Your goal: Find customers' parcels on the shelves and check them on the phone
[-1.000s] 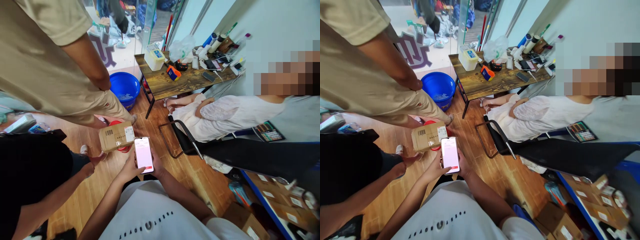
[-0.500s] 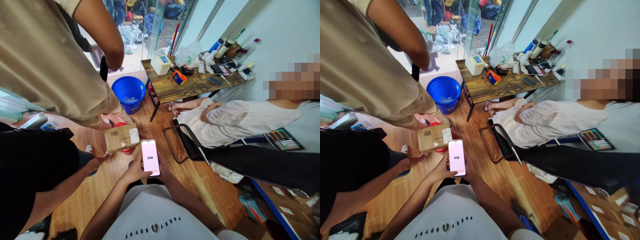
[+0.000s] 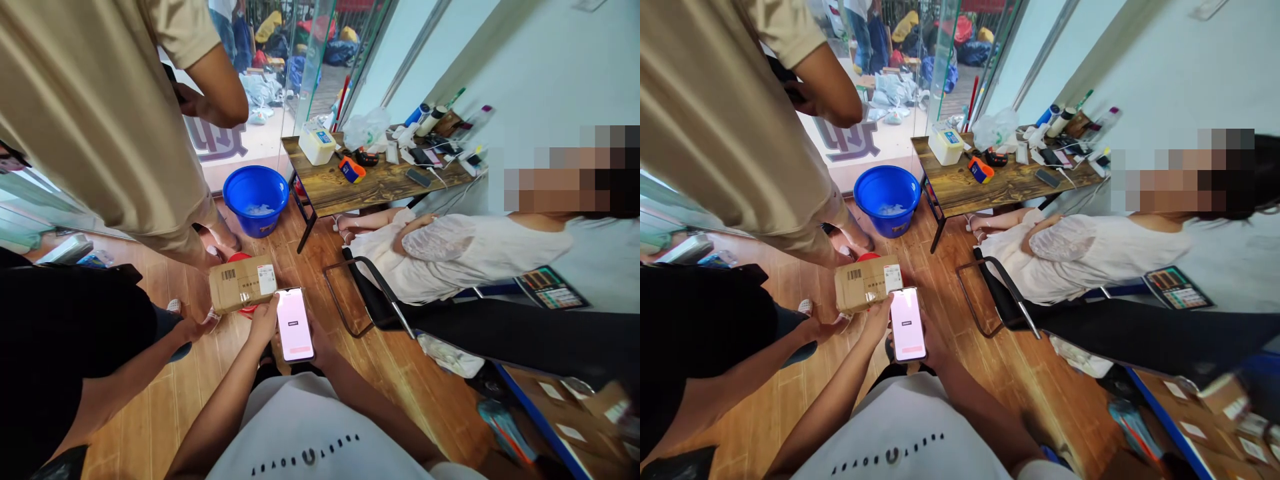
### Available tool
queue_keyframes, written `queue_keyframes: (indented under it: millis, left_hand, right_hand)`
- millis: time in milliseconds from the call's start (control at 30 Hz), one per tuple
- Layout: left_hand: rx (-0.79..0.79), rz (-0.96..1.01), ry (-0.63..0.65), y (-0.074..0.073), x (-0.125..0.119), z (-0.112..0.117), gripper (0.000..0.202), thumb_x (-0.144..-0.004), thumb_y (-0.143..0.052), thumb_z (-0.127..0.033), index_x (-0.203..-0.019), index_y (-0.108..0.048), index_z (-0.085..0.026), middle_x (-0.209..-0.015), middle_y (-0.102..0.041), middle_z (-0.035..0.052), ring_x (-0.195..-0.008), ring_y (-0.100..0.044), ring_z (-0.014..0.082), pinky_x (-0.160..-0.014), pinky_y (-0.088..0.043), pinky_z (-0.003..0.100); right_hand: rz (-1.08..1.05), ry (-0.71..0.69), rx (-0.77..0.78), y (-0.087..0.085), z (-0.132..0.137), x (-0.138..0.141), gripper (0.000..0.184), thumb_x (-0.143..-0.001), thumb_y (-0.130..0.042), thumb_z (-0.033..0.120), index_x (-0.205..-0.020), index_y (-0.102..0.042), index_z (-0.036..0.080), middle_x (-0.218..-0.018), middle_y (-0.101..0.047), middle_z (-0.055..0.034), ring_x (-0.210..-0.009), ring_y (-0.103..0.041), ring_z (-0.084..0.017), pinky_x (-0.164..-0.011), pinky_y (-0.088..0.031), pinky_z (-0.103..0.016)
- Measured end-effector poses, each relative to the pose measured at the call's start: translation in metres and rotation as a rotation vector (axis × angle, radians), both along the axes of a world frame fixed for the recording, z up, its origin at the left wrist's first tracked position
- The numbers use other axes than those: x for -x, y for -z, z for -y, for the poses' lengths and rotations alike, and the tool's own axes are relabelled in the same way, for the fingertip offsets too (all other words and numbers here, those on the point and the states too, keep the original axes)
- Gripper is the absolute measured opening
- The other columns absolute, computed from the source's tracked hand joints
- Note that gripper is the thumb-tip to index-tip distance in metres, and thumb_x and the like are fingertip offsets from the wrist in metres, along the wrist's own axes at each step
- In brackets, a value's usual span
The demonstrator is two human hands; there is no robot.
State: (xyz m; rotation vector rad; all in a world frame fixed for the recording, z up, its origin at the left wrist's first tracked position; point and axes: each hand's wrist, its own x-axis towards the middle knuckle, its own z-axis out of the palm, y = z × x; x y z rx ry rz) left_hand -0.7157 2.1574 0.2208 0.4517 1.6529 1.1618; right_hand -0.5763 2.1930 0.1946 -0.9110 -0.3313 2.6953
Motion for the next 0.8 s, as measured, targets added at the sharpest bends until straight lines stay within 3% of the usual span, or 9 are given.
queue_keyframes:
  millis: [200, 367, 500, 633, 700, 800]
  left_hand:
    - [-0.035, -0.015, 0.0, -0.004, 0.001, 0.003, 0.049, -0.085, -0.043, -0.064, -0.064, -0.05, -0.02, -0.05, -0.048, -0.0022, -0.043, -0.042, 0.0118, -0.042, -0.029, 0.025]
    - [-0.052, -0.048, 0.03, -0.009, -0.003, 0.003, 0.043, -0.077, -0.058, -0.06, -0.067, -0.056, -0.018, -0.053, -0.055, -0.0001, -0.048, -0.048, 0.0142, -0.05, -0.038, 0.027]
    - [-0.03, -0.133, 0.025, -0.011, -0.01, -0.002, 0.042, -0.071, -0.072, -0.055, -0.082, -0.066, -0.016, -0.077, -0.071, 0.0081, -0.066, -0.062, 0.0208, -0.064, -0.047, 0.031]
    - [0.013, -0.207, -0.011, -0.007, -0.014, -0.007, 0.044, -0.065, -0.081, -0.051, -0.089, -0.07, -0.016, -0.094, -0.075, 0.0139, -0.088, -0.068, 0.0296, -0.078, -0.048, 0.036]
    - [0.023, -0.196, -0.019, -0.006, -0.014, -0.007, 0.046, -0.062, -0.083, -0.052, -0.089, -0.07, -0.016, -0.093, -0.074, 0.0143, -0.091, -0.068, 0.0312, -0.078, -0.048, 0.037]
    - [-0.009, -0.099, -0.006, -0.008, -0.013, -0.006, 0.047, -0.067, -0.076, -0.059, -0.082, -0.068, -0.015, -0.073, -0.07, 0.0094, -0.076, -0.066, 0.0266, -0.069, -0.048, 0.034]
  right_hand:
    - [0.027, 0.005, 0.01, -0.002, 0.0, 0.002, 0.056, -0.099, -0.032, 0.054, -0.103, -0.074, 0.016, -0.091, -0.078, -0.009, -0.075, -0.075, -0.021, -0.073, -0.061, -0.035]
    - [0.104, 0.088, -0.028, 0.002, -0.002, 0.004, 0.049, -0.099, -0.038, 0.049, -0.092, -0.074, 0.017, -0.086, -0.078, -0.0063, -0.072, -0.075, -0.02, -0.073, -0.061, -0.034]
    - [0.12, 0.129, -0.061, 0.001, -0.003, 0.006, 0.038, -0.093, -0.051, 0.05, -0.093, -0.074, 0.02, -0.09, -0.079, -0.0047, -0.084, -0.076, -0.022, -0.079, -0.061, -0.036]
    - [0.119, 0.093, -0.066, 0.0, -0.003, 0.007, 0.04, -0.086, -0.057, 0.056, -0.098, -0.074, 0.02, -0.092, -0.078, -0.0075, -0.087, -0.075, -0.028, -0.078, -0.061, -0.044]
    - [0.117, 0.086, -0.062, 0.001, -0.003, 0.006, 0.042, -0.086, -0.057, 0.056, -0.097, -0.073, 0.02, -0.093, -0.078, -0.0081, -0.086, -0.075, -0.029, -0.078, -0.061, -0.046]
    - [0.115, 0.113, -0.067, 0.002, -0.003, 0.005, 0.038, -0.088, -0.056, 0.053, -0.094, -0.073, 0.019, -0.091, -0.078, -0.0068, -0.085, -0.075, -0.027, -0.078, -0.061, -0.044]
